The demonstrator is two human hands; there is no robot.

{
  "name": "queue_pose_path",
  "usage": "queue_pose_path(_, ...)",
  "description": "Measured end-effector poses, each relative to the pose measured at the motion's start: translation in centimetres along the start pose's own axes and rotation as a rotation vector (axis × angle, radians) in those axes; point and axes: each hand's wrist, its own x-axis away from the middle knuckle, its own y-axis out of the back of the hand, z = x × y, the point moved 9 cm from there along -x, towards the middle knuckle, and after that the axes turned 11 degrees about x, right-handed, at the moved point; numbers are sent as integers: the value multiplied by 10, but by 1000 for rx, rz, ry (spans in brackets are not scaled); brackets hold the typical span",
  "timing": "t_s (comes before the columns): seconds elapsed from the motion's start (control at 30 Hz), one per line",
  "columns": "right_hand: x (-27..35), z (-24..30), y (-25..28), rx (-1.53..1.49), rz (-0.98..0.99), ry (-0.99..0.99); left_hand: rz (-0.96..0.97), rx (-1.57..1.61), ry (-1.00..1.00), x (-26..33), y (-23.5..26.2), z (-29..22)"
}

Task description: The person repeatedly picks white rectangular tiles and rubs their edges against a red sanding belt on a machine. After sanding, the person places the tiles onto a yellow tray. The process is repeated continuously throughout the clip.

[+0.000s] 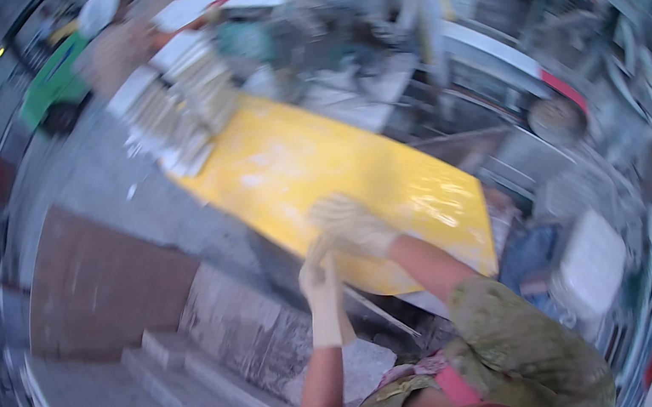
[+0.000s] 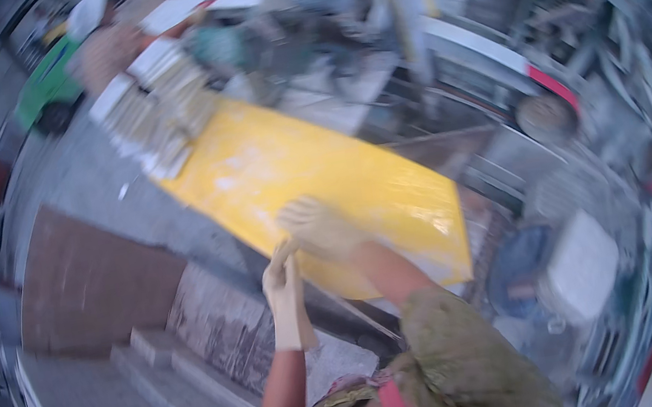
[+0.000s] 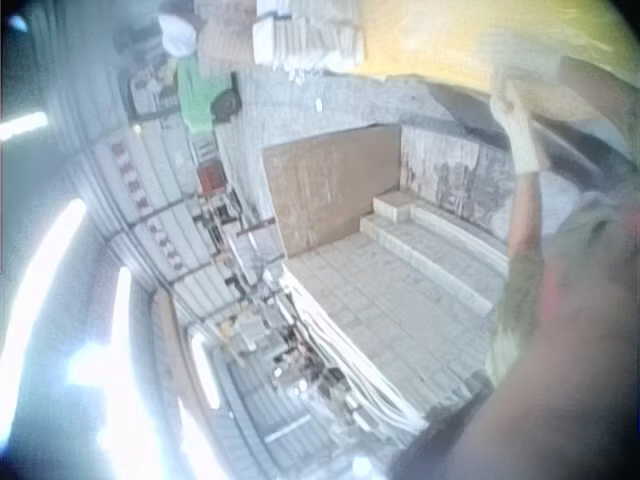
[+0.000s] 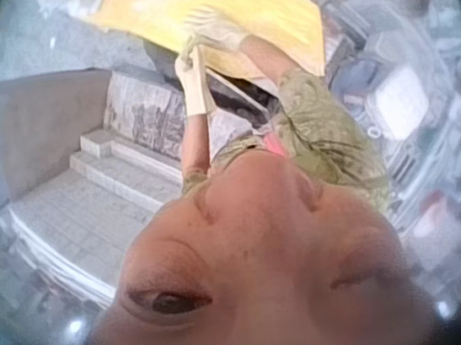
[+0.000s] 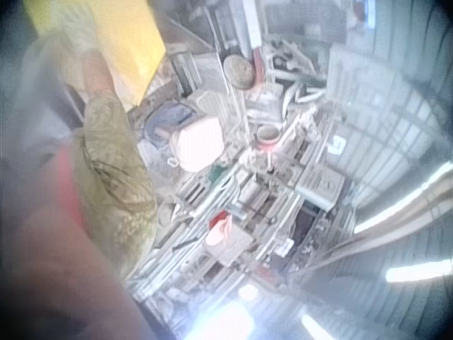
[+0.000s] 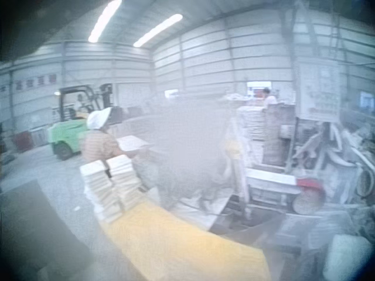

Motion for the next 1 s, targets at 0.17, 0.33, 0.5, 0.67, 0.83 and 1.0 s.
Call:
queue_pose_path(0.17,6,-8,-3,-26,-42,67,-175,105,308,98,-15,-11)
queue_pose_path(0.33,18,-26,29,-399,-82,127,-448,27,329,165,-37,-43)
queue_pose_path(0.5,113,-126,110,-501,-325,-31,-519,40,289,199,-128,-65)
queue_pose_path(0.67,273,-300,162,-317,-342,-489,-398,-1,310,174,-204,-56)
queue_pose_path(0.83,443,-396,184,-43,-318,-890,-225,-159,281,139,-220,-33)
queue_pose_path(1.0,546,-419,205,140,-376,-1058,-243,-66,209,136,-213,-10)
